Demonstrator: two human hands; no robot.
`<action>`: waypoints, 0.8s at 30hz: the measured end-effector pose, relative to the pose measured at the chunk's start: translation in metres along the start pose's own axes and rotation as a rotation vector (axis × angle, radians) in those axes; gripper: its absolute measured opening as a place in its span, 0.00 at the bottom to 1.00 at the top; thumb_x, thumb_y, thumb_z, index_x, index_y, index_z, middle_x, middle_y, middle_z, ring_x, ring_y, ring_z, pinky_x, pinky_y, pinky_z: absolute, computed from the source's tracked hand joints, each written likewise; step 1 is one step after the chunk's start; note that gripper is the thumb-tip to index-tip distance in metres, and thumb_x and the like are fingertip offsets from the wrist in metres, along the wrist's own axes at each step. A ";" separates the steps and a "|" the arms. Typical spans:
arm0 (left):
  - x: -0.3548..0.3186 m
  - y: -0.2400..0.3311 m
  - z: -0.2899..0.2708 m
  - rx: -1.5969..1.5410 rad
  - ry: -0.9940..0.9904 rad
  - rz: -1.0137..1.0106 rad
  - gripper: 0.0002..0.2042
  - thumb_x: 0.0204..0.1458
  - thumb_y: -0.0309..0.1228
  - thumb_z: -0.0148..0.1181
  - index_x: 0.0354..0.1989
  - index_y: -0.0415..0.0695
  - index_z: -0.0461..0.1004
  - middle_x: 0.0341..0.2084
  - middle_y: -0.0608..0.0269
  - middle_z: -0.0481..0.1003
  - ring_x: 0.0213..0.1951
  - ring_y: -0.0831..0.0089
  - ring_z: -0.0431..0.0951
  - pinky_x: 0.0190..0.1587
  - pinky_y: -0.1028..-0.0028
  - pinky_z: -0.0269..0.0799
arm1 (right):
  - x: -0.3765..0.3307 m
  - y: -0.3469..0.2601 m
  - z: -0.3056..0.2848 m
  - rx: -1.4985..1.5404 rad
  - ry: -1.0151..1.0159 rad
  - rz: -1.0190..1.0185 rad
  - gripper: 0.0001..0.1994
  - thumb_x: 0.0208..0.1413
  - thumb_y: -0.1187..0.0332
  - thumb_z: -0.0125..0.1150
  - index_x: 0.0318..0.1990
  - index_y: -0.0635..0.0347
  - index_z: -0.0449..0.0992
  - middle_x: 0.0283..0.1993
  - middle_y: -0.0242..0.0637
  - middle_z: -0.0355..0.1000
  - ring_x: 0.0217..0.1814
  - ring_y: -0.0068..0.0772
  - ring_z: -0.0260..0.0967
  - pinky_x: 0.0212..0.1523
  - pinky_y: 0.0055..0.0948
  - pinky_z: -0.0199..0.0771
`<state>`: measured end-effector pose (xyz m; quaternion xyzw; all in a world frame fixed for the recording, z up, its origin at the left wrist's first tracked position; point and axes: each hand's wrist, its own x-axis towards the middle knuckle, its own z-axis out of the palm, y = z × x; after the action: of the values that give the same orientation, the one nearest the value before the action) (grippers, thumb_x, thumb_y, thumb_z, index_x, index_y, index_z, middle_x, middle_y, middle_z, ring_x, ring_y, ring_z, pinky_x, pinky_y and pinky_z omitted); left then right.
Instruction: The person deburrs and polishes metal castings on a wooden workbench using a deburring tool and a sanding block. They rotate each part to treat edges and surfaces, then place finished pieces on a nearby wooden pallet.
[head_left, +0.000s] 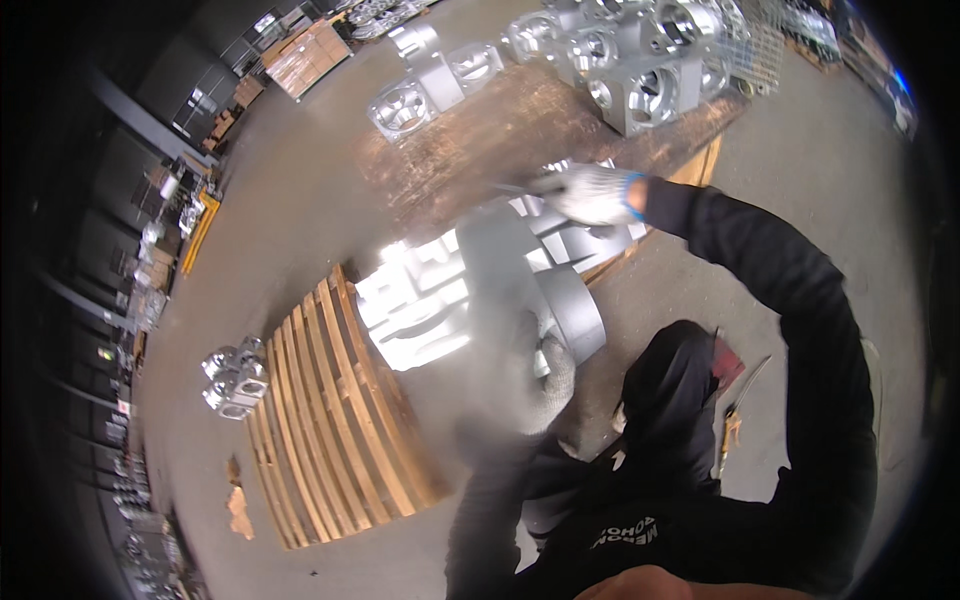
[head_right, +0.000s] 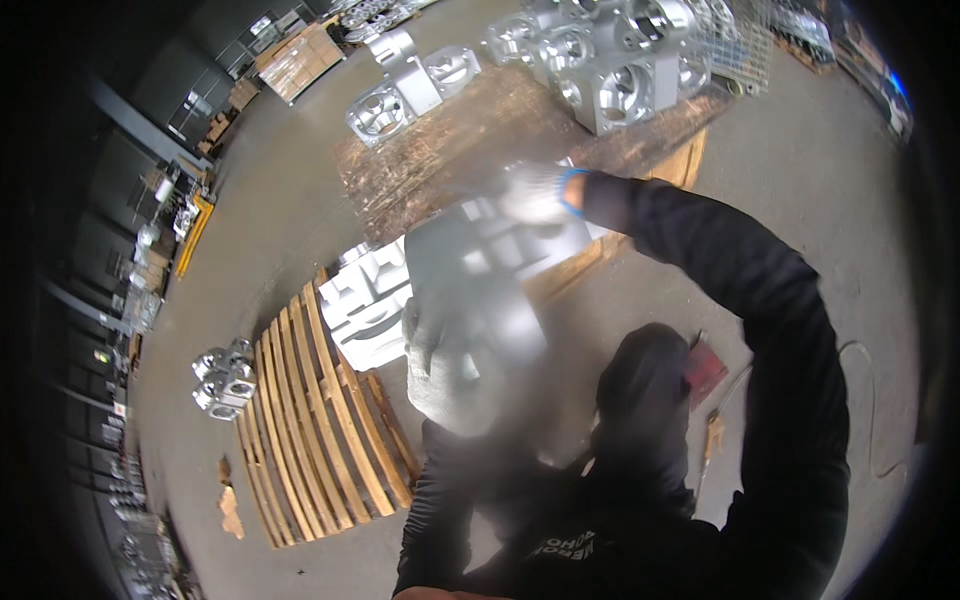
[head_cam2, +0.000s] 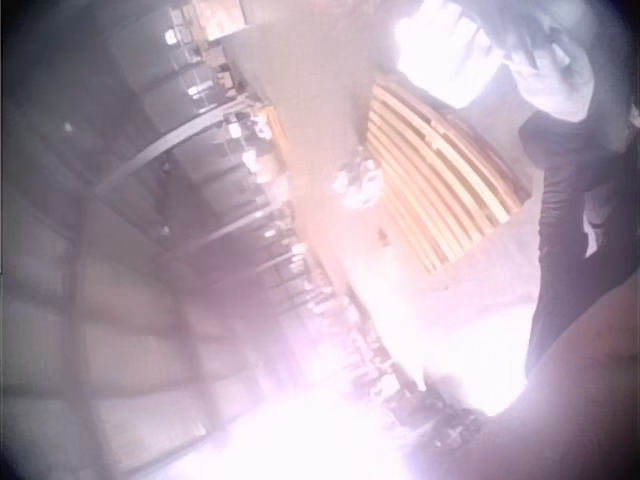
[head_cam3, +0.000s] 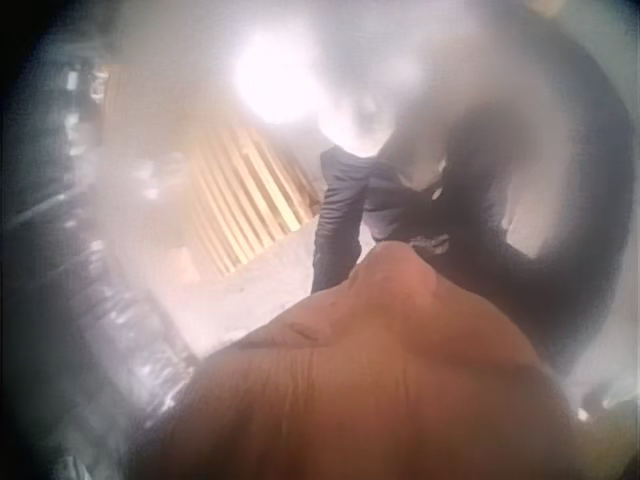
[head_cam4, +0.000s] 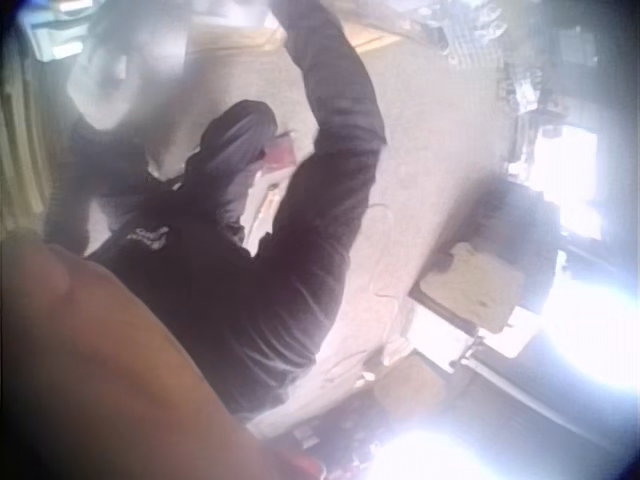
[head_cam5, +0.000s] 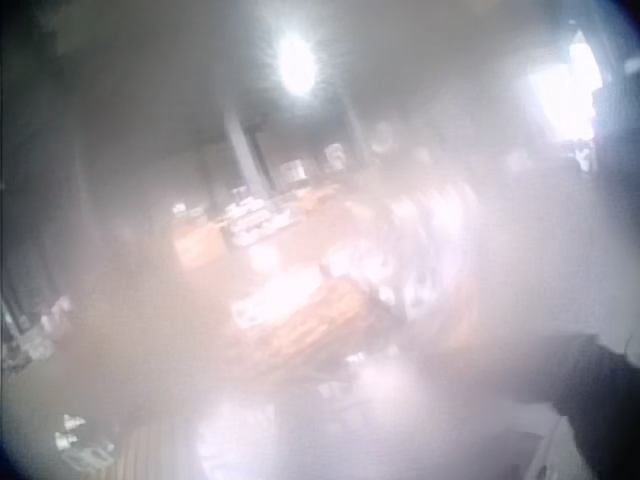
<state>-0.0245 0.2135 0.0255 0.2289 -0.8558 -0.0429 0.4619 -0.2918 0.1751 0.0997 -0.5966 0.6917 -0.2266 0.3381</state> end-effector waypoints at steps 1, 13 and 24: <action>0.000 -0.001 0.001 -0.010 0.002 0.011 0.17 0.54 0.25 0.63 0.54 0.44 0.77 0.55 0.48 0.75 0.61 0.40 0.75 0.57 0.55 0.79 | 0.005 -0.001 0.002 -0.187 0.017 -0.055 0.23 0.70 0.67 0.44 0.70 0.55 0.71 0.27 0.37 0.73 0.19 0.30 0.72 0.21 0.32 0.79; 0.019 0.000 0.016 -0.025 0.183 0.009 0.11 0.59 0.25 0.60 0.49 0.42 0.82 0.54 0.50 0.80 0.58 0.50 0.81 0.64 0.57 0.75 | -0.017 -0.001 0.013 -0.223 0.058 -0.008 0.17 0.68 0.60 0.51 0.52 0.60 0.82 0.49 0.49 0.80 0.49 0.52 0.80 0.54 0.47 0.80; 0.106 -0.052 0.014 -0.077 0.128 -0.225 0.09 0.64 0.28 0.63 0.45 0.34 0.82 0.38 0.55 0.85 0.43 0.73 0.81 0.53 0.71 0.76 | -0.081 0.170 0.064 0.574 0.658 -0.203 0.23 0.74 0.71 0.49 0.74 0.61 0.65 0.57 0.48 0.76 0.52 0.33 0.75 0.56 0.28 0.78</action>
<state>-0.0674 0.1197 0.0846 0.3078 -0.7912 -0.1124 0.5164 -0.3539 0.2919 -0.0493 -0.4397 0.6096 -0.6189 0.2282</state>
